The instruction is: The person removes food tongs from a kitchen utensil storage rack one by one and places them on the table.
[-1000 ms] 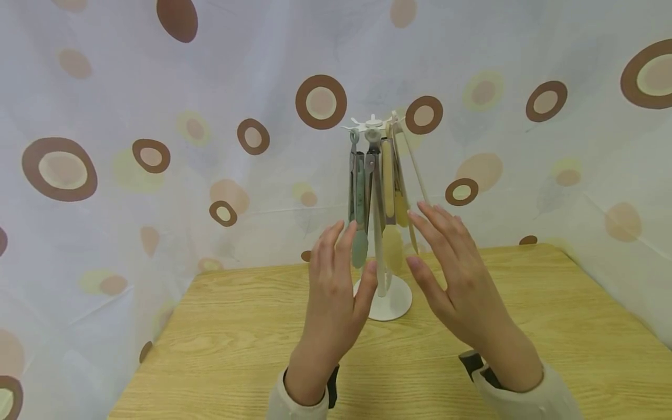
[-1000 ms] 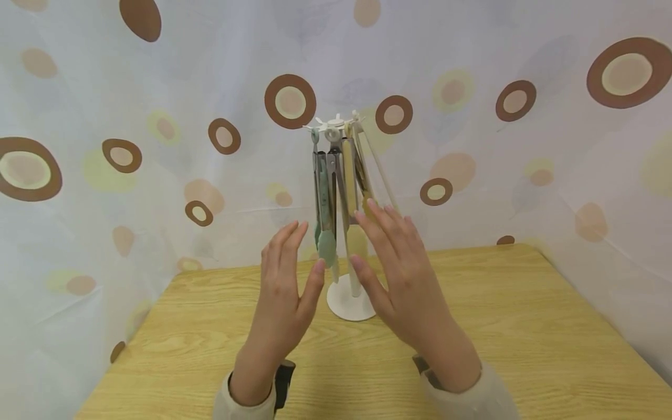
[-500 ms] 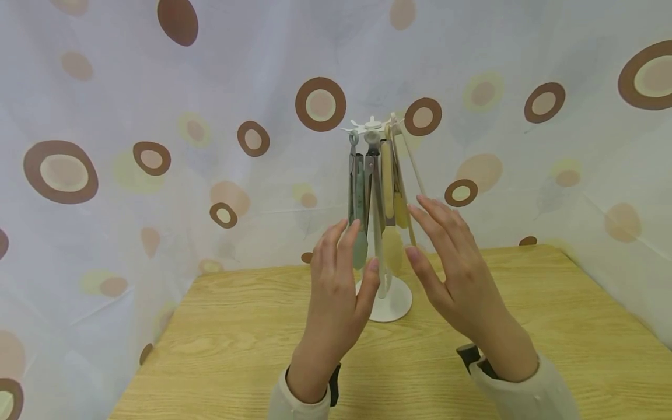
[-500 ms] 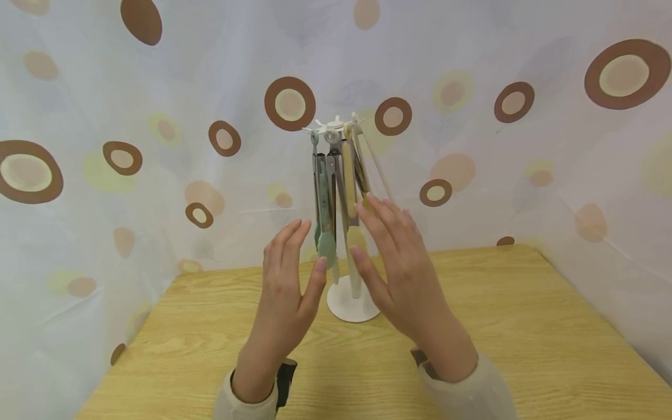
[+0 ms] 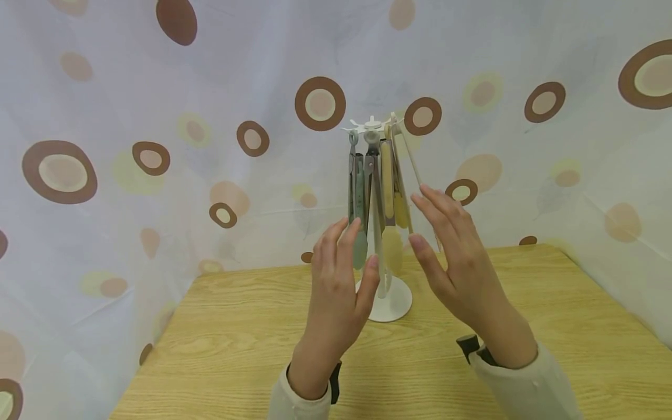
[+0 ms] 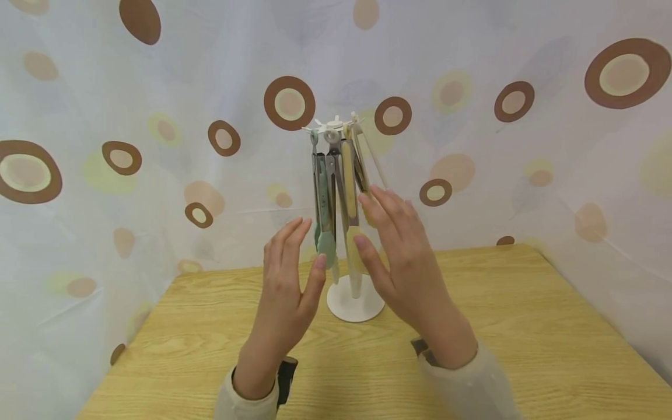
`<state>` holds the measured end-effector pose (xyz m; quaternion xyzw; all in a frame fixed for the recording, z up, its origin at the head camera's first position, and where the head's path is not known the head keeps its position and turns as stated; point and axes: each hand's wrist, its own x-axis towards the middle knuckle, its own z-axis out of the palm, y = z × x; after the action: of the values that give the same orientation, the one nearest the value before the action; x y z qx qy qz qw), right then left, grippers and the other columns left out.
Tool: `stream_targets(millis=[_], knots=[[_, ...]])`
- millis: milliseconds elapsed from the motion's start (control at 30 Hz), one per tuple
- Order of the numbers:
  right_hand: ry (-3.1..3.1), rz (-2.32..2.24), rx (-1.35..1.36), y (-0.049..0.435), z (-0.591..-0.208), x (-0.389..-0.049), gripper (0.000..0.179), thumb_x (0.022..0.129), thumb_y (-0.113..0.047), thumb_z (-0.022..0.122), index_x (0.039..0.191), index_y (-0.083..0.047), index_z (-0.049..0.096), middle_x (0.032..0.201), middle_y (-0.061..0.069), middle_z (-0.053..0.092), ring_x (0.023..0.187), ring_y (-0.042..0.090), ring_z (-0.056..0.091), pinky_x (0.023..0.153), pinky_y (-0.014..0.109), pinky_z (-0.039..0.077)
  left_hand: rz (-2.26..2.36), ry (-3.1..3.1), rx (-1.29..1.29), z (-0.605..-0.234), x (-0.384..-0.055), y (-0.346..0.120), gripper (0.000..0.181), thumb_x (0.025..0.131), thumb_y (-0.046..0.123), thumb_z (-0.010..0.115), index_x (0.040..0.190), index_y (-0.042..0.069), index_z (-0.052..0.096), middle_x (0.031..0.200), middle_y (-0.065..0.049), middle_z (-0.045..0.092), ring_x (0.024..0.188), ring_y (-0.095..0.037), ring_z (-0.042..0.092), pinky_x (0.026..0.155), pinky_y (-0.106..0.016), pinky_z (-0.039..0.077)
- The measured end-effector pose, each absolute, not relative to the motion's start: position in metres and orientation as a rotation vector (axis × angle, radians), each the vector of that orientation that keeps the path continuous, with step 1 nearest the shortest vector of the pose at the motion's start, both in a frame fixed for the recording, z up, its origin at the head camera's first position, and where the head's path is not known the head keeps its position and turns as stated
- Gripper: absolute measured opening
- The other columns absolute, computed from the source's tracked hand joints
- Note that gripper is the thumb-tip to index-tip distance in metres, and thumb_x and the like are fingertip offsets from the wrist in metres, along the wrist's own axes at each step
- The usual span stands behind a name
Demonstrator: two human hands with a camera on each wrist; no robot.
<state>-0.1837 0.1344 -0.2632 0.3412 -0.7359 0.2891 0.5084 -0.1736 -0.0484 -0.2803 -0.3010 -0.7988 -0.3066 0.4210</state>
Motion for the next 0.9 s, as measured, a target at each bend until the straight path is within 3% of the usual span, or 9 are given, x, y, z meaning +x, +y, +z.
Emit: stream_targets(millis=[900], knots=[[-1.779, 0.692, 0.81, 0.14, -0.256, -0.2, 0.055, 0.103, -0.038, 0.036, 0.136, 0.004, 0.049, 0.14, 0.022, 0.046, 0.131, 0.035, 0.04, 0.109, 0.047, 0.028, -0.761, -1.994, -0.765, -0.28, -0.18, -0.047, 0.045, 0.1, 0.025, 0.042, 0.136, -0.002, 0.044, 0.136, -0.017, 0.043, 0.127, -0.03, 0.041, 0.105, -0.044, 0.034]])
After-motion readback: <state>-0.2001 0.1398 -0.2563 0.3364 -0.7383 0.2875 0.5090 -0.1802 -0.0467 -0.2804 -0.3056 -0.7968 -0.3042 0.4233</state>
